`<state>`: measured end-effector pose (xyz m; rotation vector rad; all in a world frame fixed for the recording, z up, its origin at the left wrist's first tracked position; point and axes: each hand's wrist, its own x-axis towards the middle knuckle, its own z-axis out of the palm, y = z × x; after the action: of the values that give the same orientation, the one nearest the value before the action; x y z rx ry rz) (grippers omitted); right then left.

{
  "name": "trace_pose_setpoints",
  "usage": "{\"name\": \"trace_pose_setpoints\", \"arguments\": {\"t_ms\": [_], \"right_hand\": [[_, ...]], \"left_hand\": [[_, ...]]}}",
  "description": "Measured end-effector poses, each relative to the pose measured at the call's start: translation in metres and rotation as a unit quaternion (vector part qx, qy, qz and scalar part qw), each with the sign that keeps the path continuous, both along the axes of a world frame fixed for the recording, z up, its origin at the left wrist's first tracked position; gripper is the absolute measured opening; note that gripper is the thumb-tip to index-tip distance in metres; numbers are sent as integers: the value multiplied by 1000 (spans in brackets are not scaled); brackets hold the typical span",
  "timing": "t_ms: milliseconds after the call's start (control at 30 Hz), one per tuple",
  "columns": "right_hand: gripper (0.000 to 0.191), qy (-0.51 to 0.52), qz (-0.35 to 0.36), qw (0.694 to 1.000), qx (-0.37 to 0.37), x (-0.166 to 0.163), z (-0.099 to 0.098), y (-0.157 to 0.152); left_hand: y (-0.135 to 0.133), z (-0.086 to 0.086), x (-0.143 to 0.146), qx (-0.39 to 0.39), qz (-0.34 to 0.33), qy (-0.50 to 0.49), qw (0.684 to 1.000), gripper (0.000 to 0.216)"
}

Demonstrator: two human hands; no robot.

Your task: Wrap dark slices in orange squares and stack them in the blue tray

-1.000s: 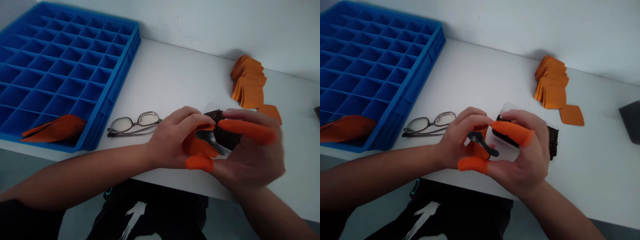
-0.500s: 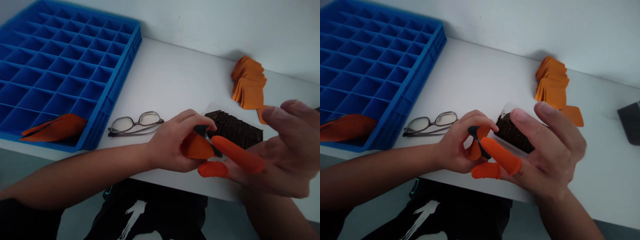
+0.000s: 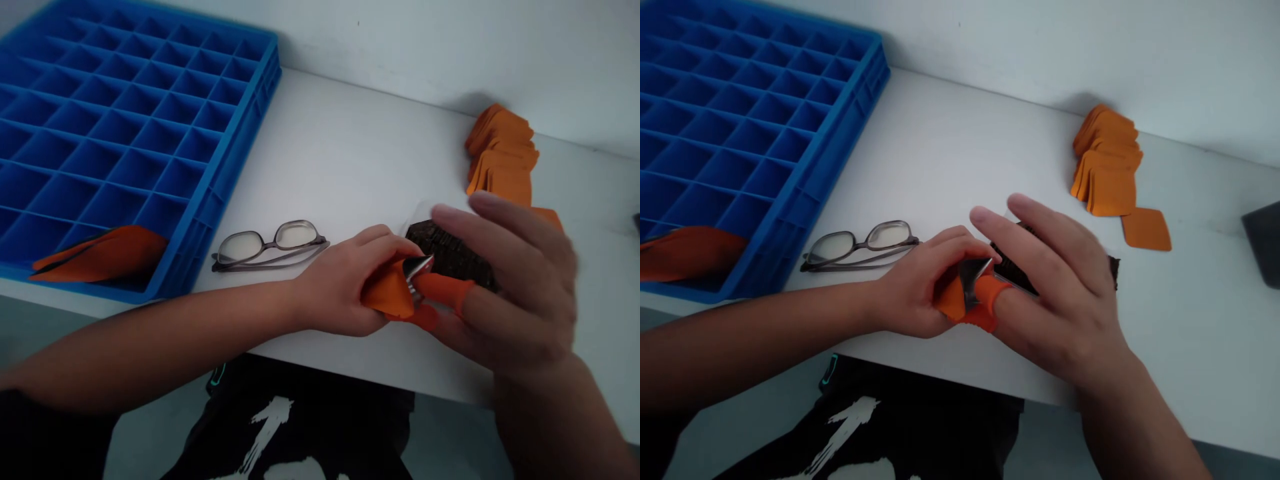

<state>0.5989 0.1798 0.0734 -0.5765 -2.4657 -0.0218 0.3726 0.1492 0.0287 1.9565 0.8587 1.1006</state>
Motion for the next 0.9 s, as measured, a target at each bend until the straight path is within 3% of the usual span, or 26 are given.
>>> {"name": "trace_pose_setpoints", "arguments": {"t_ms": [100,233,467,567,800,900], "right_hand": [[27,-20,49,998,35,-10,3,2],[24,-38,55,997,25,-6,3,7],[38,-90,60,991,-74,-3,8,4],[49,-97,75,986,-114,-7,6,1],[41,-76,79,987,-120,-15,2,-5],[41,-56,78,988,-124,-18,2,-10]], "left_hand": [[2,-4,-1,9,-6,-7,1000,53],[2,-5,1,8,-6,-20,1000,55],[0,-4,5,-3,-11,-26,1000,50],[4,0,2,30,24,-24,999,48],[5,13,-4,157,90,60,982,55],[4,18,-5,171,91,75,978,50]]}}
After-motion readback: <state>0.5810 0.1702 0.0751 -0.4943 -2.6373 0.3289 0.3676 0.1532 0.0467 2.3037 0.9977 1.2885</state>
